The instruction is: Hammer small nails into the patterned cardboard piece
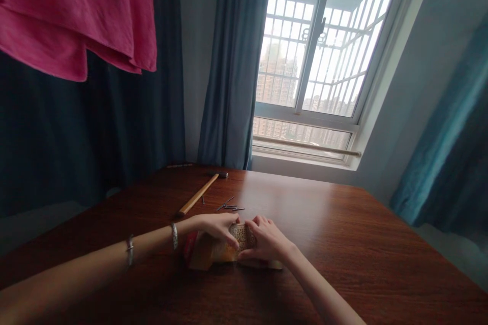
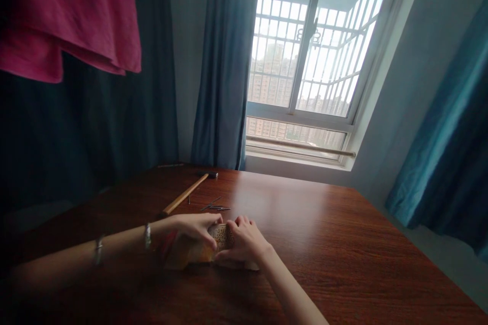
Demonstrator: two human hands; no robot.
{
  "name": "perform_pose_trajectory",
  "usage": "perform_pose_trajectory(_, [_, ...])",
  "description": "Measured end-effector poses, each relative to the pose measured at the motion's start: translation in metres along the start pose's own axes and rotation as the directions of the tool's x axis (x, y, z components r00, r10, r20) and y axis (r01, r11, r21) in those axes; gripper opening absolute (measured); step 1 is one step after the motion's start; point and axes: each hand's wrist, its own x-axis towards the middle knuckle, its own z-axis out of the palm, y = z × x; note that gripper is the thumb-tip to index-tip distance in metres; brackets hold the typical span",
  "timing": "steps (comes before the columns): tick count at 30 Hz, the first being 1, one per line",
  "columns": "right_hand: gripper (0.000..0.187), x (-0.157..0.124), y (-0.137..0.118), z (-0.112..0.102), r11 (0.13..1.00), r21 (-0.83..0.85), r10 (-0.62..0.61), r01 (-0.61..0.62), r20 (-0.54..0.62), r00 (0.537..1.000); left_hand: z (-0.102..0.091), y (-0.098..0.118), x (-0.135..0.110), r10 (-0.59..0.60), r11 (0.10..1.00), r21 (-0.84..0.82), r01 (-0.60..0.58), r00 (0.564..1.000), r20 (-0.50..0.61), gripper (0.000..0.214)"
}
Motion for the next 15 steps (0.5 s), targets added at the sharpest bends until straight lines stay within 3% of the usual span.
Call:
perform_pose_trajectory(3, [0.077,0.002,0.002,0.007,0.999,-0.033,0.017,-0.017,-0.025,1.000,-0.004,-0.008,0.008,0.033,0.998,-0.048,-0.032,0.999,0.028,0.047])
perform_pose_trajectory(11, [0.079,0.002,0.004,0.007,0.998,0.008,0.056,-0.056,-0.051,0.997,-0.006,-0.022,0.012,0.024,0.956,-0.294,-0.005,0.998,0.062,0.042])
perform_pose_trajectory(15, [0.061,0.004,0.013,-0.008,0.983,0.159,0.089,-0.091,0.021,0.996,-0.001,-0.017,0.018,0.028,0.943,-0.331,-0.012,0.999,0.045,0.042])
